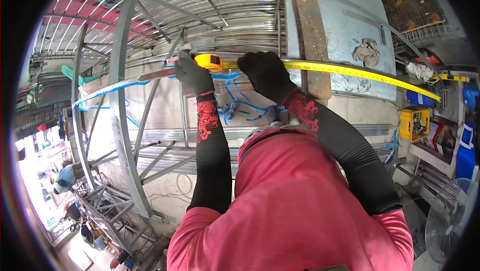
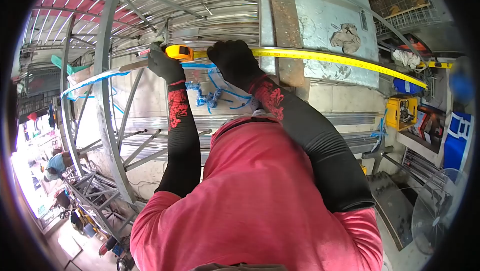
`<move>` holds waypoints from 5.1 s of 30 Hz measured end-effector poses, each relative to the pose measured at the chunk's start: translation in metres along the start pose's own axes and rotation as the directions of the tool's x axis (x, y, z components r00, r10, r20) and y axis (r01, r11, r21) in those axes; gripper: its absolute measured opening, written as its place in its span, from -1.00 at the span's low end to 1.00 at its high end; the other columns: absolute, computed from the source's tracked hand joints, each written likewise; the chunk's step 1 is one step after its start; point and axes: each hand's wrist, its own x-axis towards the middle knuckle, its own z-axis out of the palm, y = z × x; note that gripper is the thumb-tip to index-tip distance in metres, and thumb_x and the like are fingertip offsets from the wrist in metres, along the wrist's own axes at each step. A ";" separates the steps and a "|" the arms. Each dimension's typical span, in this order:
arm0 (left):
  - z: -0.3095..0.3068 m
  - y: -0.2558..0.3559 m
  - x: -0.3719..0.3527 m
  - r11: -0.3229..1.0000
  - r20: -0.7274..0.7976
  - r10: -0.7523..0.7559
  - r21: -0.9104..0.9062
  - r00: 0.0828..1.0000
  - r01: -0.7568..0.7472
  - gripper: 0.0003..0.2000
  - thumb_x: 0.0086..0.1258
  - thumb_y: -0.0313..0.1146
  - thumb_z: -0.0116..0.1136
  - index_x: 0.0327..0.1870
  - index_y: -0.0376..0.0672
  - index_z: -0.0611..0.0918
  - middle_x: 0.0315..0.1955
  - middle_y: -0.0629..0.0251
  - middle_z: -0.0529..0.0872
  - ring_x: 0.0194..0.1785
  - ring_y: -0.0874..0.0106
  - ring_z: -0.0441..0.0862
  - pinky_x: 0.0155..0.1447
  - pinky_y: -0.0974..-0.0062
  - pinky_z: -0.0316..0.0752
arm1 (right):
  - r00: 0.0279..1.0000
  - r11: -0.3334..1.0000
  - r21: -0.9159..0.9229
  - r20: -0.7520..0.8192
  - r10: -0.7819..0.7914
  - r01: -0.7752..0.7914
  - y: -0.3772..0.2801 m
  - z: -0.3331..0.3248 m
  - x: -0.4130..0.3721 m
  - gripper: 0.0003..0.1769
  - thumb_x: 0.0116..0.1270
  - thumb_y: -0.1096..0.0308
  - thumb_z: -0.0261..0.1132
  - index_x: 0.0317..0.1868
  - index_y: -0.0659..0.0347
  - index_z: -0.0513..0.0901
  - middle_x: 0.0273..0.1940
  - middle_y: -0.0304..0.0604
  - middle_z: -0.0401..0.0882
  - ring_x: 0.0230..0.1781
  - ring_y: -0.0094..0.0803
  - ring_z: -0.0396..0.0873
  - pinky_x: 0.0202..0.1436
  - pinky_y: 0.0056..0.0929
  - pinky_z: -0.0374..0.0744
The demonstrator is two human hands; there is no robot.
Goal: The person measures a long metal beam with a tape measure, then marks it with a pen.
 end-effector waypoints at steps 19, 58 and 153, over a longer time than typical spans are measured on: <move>-0.044 -0.014 0.039 0.992 0.057 -0.088 -0.084 0.995 0.092 -0.60 0.72 -0.12 -0.07 -0.11 -0.30 0.67 -0.29 0.26 0.67 -0.28 0.45 0.61 -0.17 0.47 0.59 | 0.990 1.000 -0.025 -0.137 -0.019 0.016 -0.025 0.019 0.028 -0.78 0.23 0.26 0.36 -0.14 0.11 0.66 -0.23 -0.14 0.62 -0.17 -0.17 0.68 -0.08 -0.08 0.56; 0.074 0.099 -0.027 0.672 0.978 0.189 -0.060 0.092 -0.738 -0.74 0.40 -0.34 0.30 0.08 -0.01 0.80 -0.20 0.21 0.85 -0.18 0.22 0.83 -0.11 0.33 0.72 | 0.968 0.884 0.395 0.082 0.237 -0.250 -0.023 0.043 0.007 -0.60 0.48 0.21 0.33 0.24 0.18 0.58 0.10 -0.03 0.63 0.21 -0.13 0.59 0.34 -0.05 0.53; 0.078 0.100 -0.039 0.912 0.933 0.094 0.060 0.348 -0.407 -0.70 0.56 -0.10 0.25 -0.18 -0.20 0.75 -0.50 0.15 0.75 -0.43 0.27 0.77 -0.29 0.35 0.62 | 0.943 0.510 0.793 0.279 0.183 -0.334 -0.019 0.067 0.008 -0.46 0.66 0.02 0.14 0.47 0.13 0.39 0.36 -0.08 0.49 0.45 -0.22 0.41 0.62 -0.17 0.29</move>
